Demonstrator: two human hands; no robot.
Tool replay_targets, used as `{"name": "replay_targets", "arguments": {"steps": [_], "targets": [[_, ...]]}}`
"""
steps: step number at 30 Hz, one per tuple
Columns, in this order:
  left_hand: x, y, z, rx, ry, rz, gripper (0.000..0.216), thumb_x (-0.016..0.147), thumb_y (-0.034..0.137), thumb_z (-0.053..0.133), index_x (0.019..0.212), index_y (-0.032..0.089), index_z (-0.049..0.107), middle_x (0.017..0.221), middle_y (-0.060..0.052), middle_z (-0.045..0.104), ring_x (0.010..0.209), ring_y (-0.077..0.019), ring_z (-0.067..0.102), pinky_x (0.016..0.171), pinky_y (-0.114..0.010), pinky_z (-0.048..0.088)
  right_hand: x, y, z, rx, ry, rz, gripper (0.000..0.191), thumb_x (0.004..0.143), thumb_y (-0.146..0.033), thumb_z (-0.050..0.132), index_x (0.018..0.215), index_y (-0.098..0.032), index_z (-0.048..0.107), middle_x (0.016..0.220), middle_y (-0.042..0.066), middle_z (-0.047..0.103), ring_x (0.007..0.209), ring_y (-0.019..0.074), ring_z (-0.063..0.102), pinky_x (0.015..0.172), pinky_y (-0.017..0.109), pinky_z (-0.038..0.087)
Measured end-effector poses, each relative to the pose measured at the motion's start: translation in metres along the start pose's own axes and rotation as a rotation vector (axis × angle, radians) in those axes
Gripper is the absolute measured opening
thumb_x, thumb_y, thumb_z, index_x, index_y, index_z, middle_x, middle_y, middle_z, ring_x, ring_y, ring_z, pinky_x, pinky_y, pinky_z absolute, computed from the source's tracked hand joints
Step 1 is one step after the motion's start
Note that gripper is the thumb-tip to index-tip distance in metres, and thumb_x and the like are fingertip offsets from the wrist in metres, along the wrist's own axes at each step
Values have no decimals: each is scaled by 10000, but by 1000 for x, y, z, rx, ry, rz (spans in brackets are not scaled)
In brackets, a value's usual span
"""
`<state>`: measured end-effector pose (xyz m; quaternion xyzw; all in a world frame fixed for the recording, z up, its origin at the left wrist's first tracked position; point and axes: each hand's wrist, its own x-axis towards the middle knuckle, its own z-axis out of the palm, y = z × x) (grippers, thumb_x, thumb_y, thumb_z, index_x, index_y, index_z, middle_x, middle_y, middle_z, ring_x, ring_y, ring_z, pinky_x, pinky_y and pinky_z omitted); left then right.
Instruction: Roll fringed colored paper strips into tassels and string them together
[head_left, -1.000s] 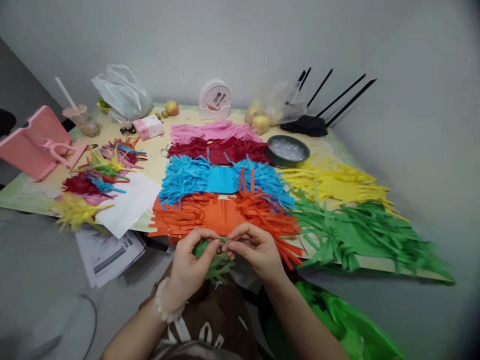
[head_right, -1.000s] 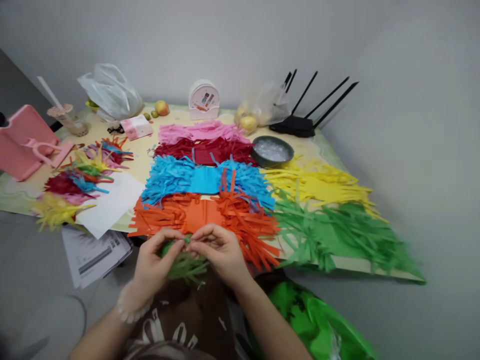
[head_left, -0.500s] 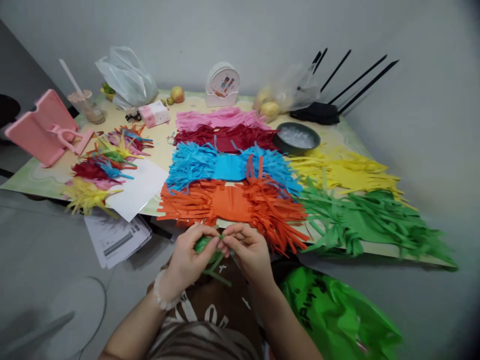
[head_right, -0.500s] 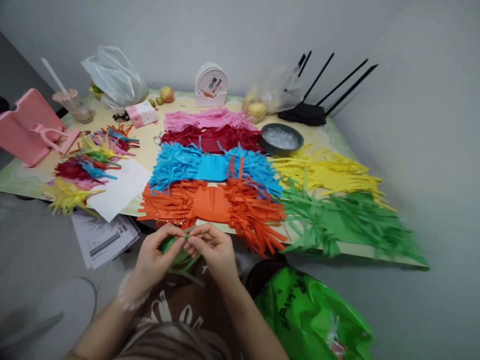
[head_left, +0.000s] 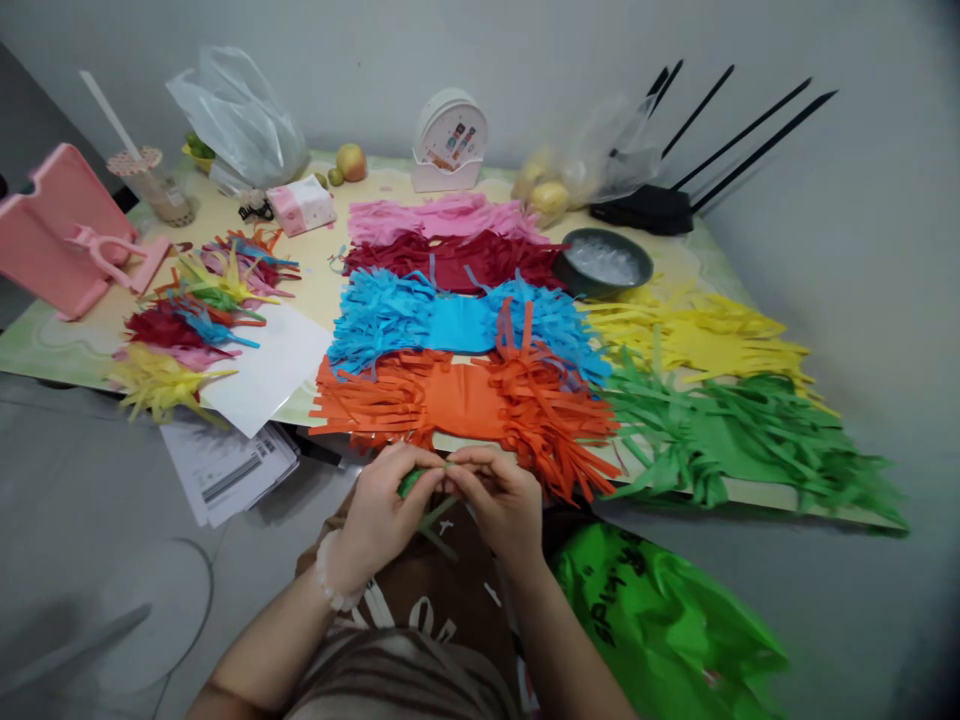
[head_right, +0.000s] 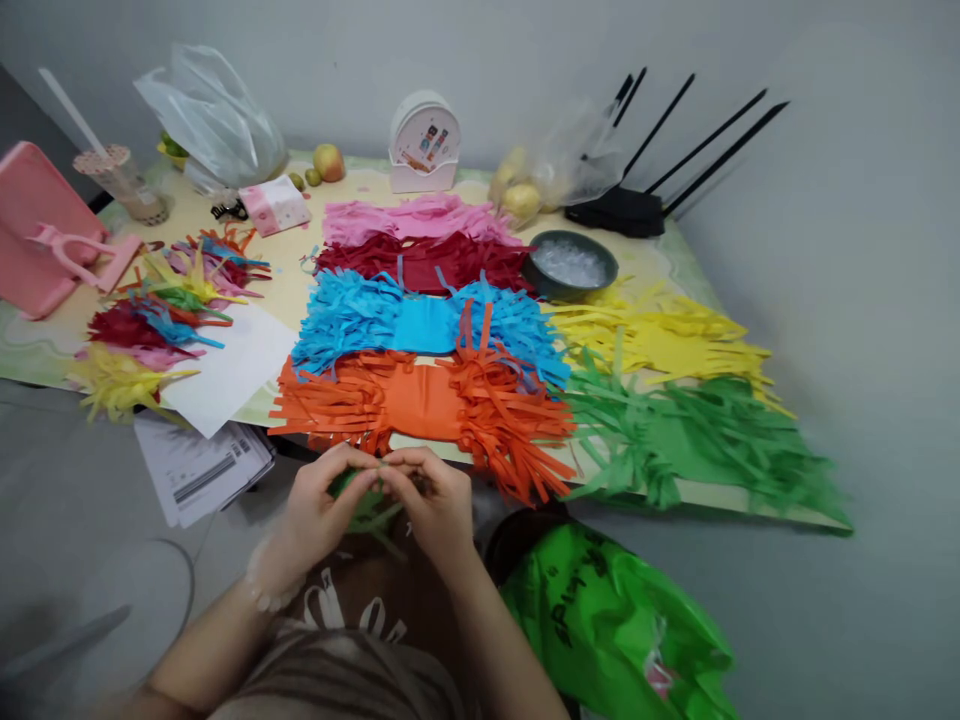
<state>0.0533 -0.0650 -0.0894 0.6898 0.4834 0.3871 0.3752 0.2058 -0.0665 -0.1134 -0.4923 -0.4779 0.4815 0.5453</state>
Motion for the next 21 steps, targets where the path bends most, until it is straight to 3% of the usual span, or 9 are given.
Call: {"name": "replay_targets", "arguments": {"steps": [5, 11, 21], "targets": [[0, 1, 2, -128, -33, -91, 140, 930, 217, 580, 977, 176, 706, 913, -26, 743, 831, -130, 680, 770, -199, 487, 0, 1, 0, -11, 51, -42, 21, 801, -205, 718, 813, -200, 701, 536, -42, 649, 436, 90, 561, 446, 173, 454], [1, 1, 6, -154, 52, -148, 137, 909, 183, 579, 899, 178, 715, 778, 0, 746, 663, -105, 665, 636, -178, 485, -2, 7, 3, -43, 99, -138, 53, 807, -184, 728, 846, -216, 712, 567, -46, 657, 486, 94, 580, 513, 189, 463], [-1, -7, 15, -254, 133, -203, 46, 874, 220, 621, 854, 179, 626, 707, 14, 695, 640, -109, 656, 601, -184, 477, -1, 1, 4, -50, 65, -40, 48, 775, -247, 748, 783, -203, 729, 545, -30, 616, 500, 113, 566, 513, 212, 465]]}}
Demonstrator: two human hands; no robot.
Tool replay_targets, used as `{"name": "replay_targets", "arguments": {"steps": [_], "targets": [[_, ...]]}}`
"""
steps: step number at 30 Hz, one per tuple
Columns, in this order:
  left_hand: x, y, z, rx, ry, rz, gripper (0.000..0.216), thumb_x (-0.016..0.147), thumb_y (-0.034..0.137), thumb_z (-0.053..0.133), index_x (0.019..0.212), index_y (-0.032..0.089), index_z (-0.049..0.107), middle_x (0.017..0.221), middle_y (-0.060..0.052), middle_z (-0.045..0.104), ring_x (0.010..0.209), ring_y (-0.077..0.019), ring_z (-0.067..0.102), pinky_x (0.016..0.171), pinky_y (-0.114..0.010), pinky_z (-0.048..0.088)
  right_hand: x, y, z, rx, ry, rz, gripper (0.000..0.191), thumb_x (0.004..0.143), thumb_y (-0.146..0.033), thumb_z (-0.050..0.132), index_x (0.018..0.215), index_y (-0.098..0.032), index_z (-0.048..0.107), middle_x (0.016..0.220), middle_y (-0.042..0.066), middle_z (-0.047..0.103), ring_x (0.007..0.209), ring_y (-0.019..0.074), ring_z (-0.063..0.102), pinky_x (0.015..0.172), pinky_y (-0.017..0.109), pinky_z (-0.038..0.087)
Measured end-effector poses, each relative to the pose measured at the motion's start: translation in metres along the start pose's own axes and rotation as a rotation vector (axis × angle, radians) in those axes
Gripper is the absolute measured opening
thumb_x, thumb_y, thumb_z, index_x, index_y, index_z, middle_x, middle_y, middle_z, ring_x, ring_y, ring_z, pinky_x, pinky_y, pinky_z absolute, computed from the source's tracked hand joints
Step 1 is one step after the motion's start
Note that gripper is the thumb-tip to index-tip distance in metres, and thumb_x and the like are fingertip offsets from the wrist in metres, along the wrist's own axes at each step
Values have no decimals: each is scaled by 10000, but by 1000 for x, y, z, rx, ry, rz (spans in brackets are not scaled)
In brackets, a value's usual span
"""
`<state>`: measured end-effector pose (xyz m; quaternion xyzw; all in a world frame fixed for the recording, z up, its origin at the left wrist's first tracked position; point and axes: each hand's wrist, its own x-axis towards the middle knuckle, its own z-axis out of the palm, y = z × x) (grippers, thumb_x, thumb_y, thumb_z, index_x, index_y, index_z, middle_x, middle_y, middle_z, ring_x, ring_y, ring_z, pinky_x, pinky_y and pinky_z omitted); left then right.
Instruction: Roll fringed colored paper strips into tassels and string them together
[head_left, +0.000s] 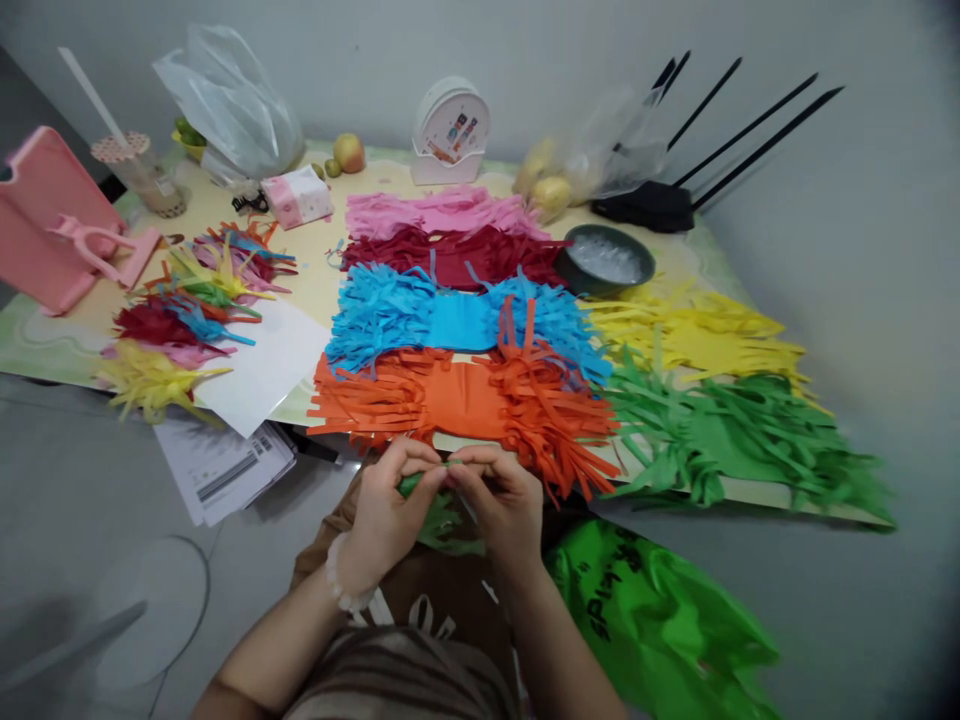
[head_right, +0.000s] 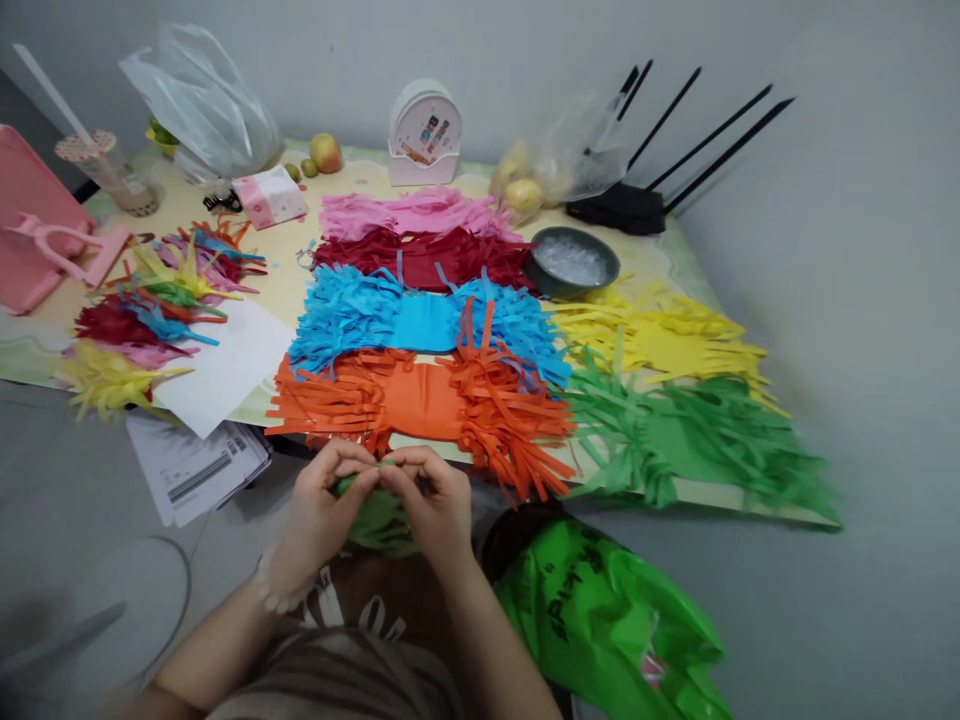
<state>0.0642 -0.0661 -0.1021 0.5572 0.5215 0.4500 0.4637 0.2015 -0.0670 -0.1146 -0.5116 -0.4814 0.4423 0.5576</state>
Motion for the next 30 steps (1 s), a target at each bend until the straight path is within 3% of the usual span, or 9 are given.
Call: {"name": "replay_targets", "arguments": {"steps": [4, 8, 14, 19, 23, 30], "targets": [[-1, 0, -3, 17, -53, 56, 65, 885, 218, 605, 830, 184, 610, 734, 3, 675, 659, -112, 638, 621, -198, 478, 5, -7, -4, 4, -46, 119, 101, 723, -283, 768, 763, -193, 748, 480, -57, 511, 437, 91, 454, 444, 203, 392], [-3, 0, -7, -34, -149, 22, 72, 930, 252, 565, 949, 190, 595, 781, -6, 685, 718, -123, 661, 655, -208, 489, 9, -10, -7, -23, -56, 155, 149, 702, -325, 777, 731, -183, 744, 455, -58, 479, 432, 95, 429, 440, 216, 387], [-4, -6, -4, -86, -63, -21, 84, 932, 269, 572, 917, 192, 541, 707, 14, 673, 665, -119, 656, 658, -213, 487, 16, -14, -15, -80, -197, 109, 164, 712, -321, 780, 787, -176, 768, 465, -58, 479, 437, 87, 401, 449, 212, 378], [0, -2, -4, -53, -139, -8, 148, 856, 244, 658, 988, 185, 629, 875, -41, 727, 816, -160, 686, 754, -250, 520, 17, -24, -20, -198, -174, 58, 176, 782, -327, 712, 715, -165, 728, 489, -37, 531, 437, 81, 414, 441, 203, 358], [6, 2, -8, 9, -67, 15, 74, 803, 240, 686, 840, 176, 695, 853, -45, 733, 807, -173, 667, 775, -266, 512, 18, -33, -16, -255, -187, 6, 162, 774, -313, 713, 704, -167, 726, 461, -49, 481, 425, 76, 391, 426, 199, 340], [4, -3, -10, -281, -120, -167, 175, 833, 333, 671, 805, 161, 673, 780, -40, 719, 718, -152, 656, 673, -240, 510, 20, -42, -8, -247, 12, -78, 150, 777, -297, 705, 677, -185, 695, 460, -44, 524, 414, 87, 436, 408, 196, 356]]}}
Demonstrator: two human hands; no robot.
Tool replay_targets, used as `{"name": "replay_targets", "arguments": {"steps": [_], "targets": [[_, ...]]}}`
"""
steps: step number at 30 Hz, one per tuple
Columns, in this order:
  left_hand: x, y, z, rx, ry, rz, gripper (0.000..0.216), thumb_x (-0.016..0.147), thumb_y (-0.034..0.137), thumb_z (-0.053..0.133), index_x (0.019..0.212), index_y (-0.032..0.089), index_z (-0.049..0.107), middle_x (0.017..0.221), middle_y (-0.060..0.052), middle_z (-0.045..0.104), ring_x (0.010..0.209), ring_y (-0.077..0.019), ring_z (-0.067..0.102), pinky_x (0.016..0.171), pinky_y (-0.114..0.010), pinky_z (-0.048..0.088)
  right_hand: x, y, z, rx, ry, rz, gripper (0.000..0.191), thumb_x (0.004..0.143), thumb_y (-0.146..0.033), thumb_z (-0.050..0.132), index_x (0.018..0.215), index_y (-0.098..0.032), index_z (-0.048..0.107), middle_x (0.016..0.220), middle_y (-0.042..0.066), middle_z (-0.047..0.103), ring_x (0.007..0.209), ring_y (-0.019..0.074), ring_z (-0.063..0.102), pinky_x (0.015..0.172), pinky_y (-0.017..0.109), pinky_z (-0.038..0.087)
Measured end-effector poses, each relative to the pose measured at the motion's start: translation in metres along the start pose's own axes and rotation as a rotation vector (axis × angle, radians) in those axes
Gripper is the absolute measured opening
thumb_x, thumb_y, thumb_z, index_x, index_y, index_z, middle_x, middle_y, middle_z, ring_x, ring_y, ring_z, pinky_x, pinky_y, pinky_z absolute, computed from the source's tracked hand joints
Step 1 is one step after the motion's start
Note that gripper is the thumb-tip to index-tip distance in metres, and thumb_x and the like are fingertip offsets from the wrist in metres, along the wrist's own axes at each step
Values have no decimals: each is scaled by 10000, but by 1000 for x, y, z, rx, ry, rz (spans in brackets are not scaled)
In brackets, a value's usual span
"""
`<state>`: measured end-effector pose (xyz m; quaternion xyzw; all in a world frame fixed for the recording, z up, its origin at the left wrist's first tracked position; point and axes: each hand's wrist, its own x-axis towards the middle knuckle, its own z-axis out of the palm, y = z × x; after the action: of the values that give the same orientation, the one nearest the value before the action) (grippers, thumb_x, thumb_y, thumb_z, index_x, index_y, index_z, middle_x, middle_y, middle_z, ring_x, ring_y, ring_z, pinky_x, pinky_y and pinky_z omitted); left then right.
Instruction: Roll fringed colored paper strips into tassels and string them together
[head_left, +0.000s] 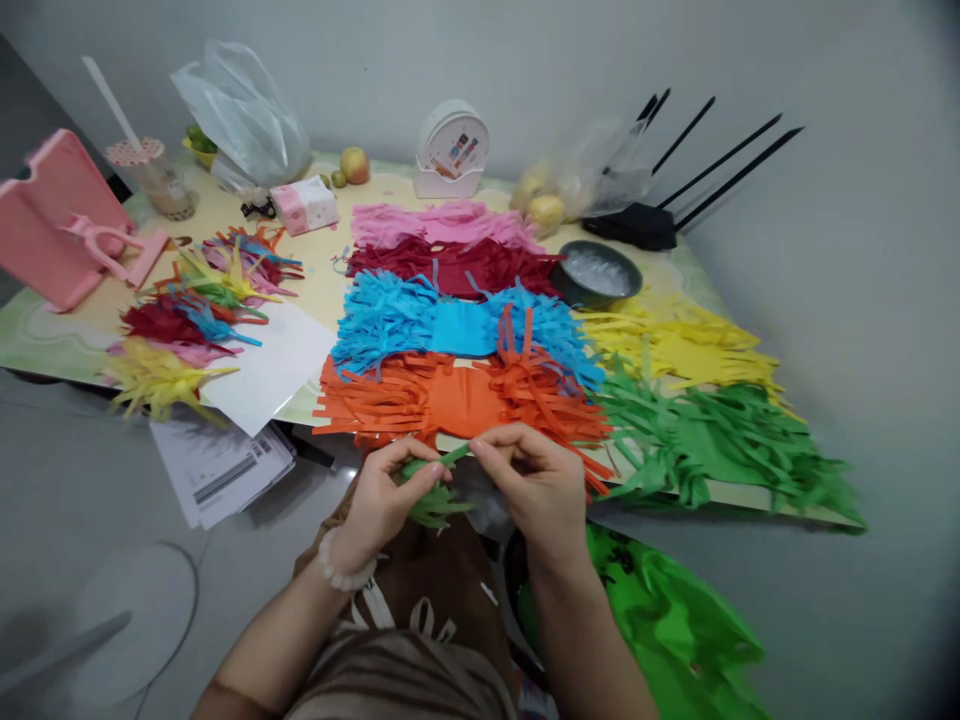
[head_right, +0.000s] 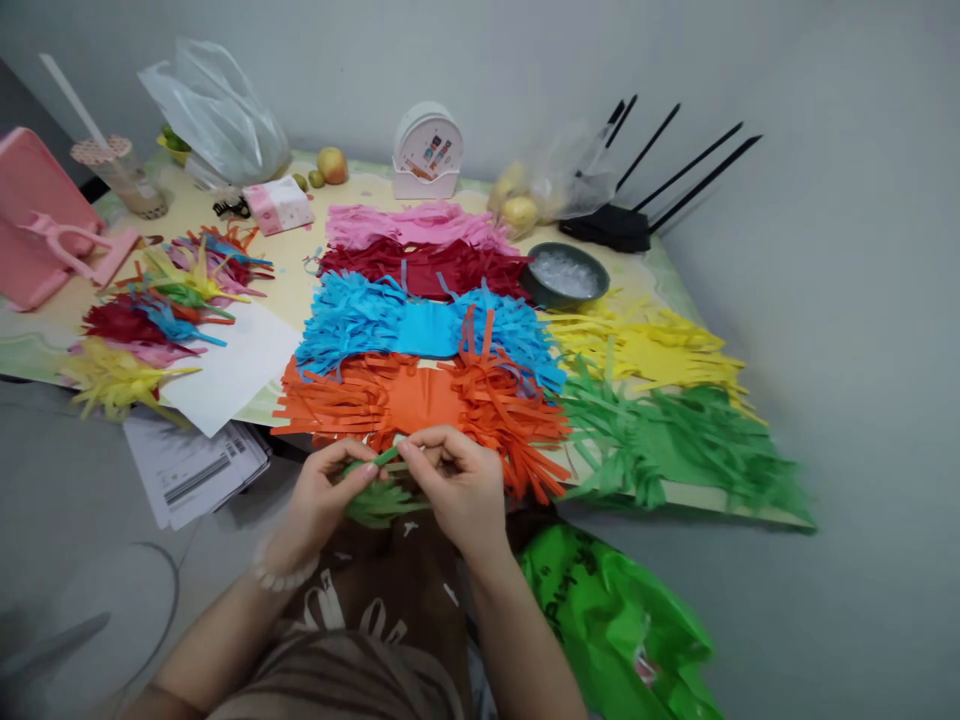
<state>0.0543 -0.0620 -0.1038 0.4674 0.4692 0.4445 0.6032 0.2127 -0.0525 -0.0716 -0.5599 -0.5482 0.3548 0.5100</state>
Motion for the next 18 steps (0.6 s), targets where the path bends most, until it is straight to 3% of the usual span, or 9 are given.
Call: {"name": "replay_targets", "arguments": {"steps": [3, 6, 8, 10, 12, 14, 16, 18], "targets": [[-8, -10, -2, 38, -6, 5, 256, 857, 421, 644, 789, 175, 661, 756, -49, 726, 685, -174, 672, 641, -270, 537, -4, -2, 8, -8, 19, -13, 161, 789, -300, 707, 677, -186, 685, 486, -32, 550, 423, 94, 453, 416, 203, 370], [-20, -11, -43, 198, 76, 14, 290, 875, 470, 607, 771, 207, 674, 701, -47, 728, 600, -184, 663, 551, -290, 534, -8, 2, 12, 47, -133, 17, 129, 799, -318, 706, 807, -190, 717, 527, -25, 568, 446, 109, 498, 430, 209, 401], [-36, 1, -100, 322, 254, 33, 281, 858, 464, 629, 749, 211, 680, 667, -37, 710, 578, -184, 642, 526, -296, 515, -8, 8, 12, 101, -200, 50, 185, 816, -337, 693, 933, -196, 720, 565, -20, 580, 465, 115, 517, 436, 206, 413], [-59, 24, -168, 537, 646, 97, 259, 833, 450, 660, 799, 193, 677, 717, -31, 697, 650, -197, 636, 577, -317, 514, -8, 16, 13, 132, -197, 94, 214, 838, -364, 674, 966, -198, 712, 566, -19, 575, 462, 111, 510, 427, 197, 405], [-76, 49, -227, 667, 946, 181, 274, 874, 426, 611, 941, 165, 662, 1000, -74, 677, 986, -264, 606, 820, -417, 505, -8, 22, 17, 145, -195, 128, 222, 845, -395, 664, 924, -193, 710, 539, -18, 564, 449, 110, 504, 414, 191, 397], [-76, 63, -264, 1024, 1163, 303, 273, 887, 410, 611, 961, 158, 688, 1194, -105, 596, 1192, -309, 493, 1002, -500, 402, -10, 23, 27, 145, -242, 132, 235, 838, -413, 666, 886, -187, 712, 524, -14, 561, 446, 118, 513, 413, 196, 403], [-58, 60, -276, 1212, 1092, 338, 235, 894, 376, 610, 959, 180, 721, 1200, -102, 582, 1185, -295, 499, 1032, -485, 386, -12, 22, 37, 139, -312, 102, 242, 838, -418, 660, 861, -184, 717, 531, -5, 570, 462, 132, 536, 435, 211, 431], [-29, 43, -273, 1273, 859, 308, 201, 898, 325, 600, 960, 192, 739, 1120, -90, 608, 1052, -240, 578, 942, -395, 469, -15, 20, 44, 121, -365, 65, 250, 852, -420, 642, 854, -183, 722, 544, 2, 579, 477, 143, 554, 457, 223, 453]]}}
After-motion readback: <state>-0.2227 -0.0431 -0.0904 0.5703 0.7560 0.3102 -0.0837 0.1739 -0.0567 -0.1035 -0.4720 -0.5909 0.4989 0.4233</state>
